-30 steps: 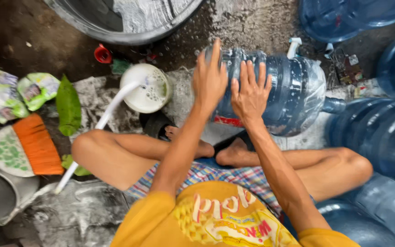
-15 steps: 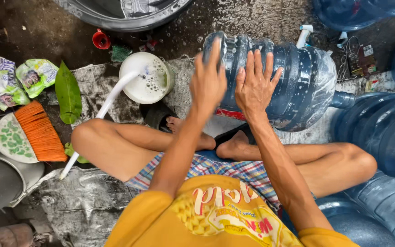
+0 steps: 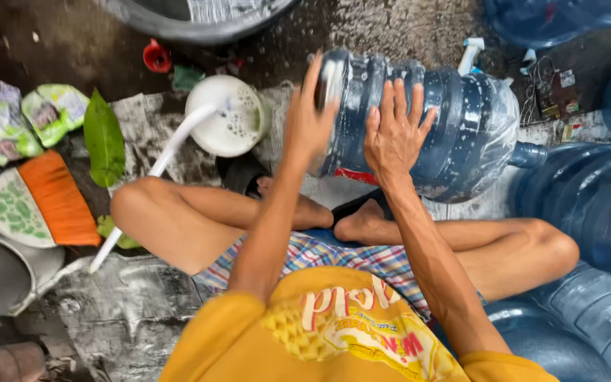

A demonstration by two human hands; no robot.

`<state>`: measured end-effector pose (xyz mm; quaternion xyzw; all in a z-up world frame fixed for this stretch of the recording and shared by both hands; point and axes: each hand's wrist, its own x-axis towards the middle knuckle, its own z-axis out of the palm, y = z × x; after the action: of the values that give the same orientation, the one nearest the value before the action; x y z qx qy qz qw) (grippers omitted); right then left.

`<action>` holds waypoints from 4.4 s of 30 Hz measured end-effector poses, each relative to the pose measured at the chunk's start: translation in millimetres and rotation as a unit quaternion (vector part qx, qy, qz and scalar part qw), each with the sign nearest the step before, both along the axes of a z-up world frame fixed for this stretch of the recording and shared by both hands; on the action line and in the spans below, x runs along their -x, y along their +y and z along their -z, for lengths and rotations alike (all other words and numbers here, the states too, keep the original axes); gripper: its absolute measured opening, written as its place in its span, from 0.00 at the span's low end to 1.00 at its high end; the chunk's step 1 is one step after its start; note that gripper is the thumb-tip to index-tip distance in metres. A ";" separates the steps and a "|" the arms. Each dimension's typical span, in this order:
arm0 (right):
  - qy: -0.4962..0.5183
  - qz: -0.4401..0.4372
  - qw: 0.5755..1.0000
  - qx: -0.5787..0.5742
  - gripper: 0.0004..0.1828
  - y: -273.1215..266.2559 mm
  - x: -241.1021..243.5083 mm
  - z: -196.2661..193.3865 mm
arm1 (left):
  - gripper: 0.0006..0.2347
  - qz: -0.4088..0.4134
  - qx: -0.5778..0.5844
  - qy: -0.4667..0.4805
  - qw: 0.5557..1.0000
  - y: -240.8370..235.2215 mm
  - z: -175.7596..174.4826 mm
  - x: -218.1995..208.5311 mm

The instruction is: The person sits on the ground and uses a sponge and soapy water to scrub the exterior of a large plastic water jug.

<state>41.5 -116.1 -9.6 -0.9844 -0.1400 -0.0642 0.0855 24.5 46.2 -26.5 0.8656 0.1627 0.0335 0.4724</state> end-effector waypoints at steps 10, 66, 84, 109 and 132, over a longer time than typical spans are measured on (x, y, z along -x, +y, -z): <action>0.081 0.015 0.994 -0.076 0.25 1.6 -42.4 9.7 | 0.27 0.038 0.039 0.002 0.999 -8.7 -9.9 59.9; 0.039 -0.040 0.995 -0.083 0.23 -5.5 -63.7 23.7 | 0.24 -0.033 -0.078 -0.093 0.992 -33.3 -0.9 46.4; -0.037 -0.029 0.988 -0.146 0.22 -4.3 17.7 3.1 | 0.25 -0.047 -0.087 -0.088 0.991 -35.8 -1.5 94.3; -0.054 -0.015 0.984 -0.171 0.19 -5.2 19.8 2.2 | 0.24 -0.024 -0.112 -0.122 0.986 -33.4 -0.9 96.9; -0.053 -0.011 0.979 -0.199 0.18 -5.1 17.2 1.6 | 0.25 -0.020 -0.121 -0.137 0.983 -31.3 2.5 94.3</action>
<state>24.3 -121.3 -11.2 -0.9413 -0.1400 -0.1420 0.2724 -69.8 14.9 -29.0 0.9001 0.1083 0.1802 0.3815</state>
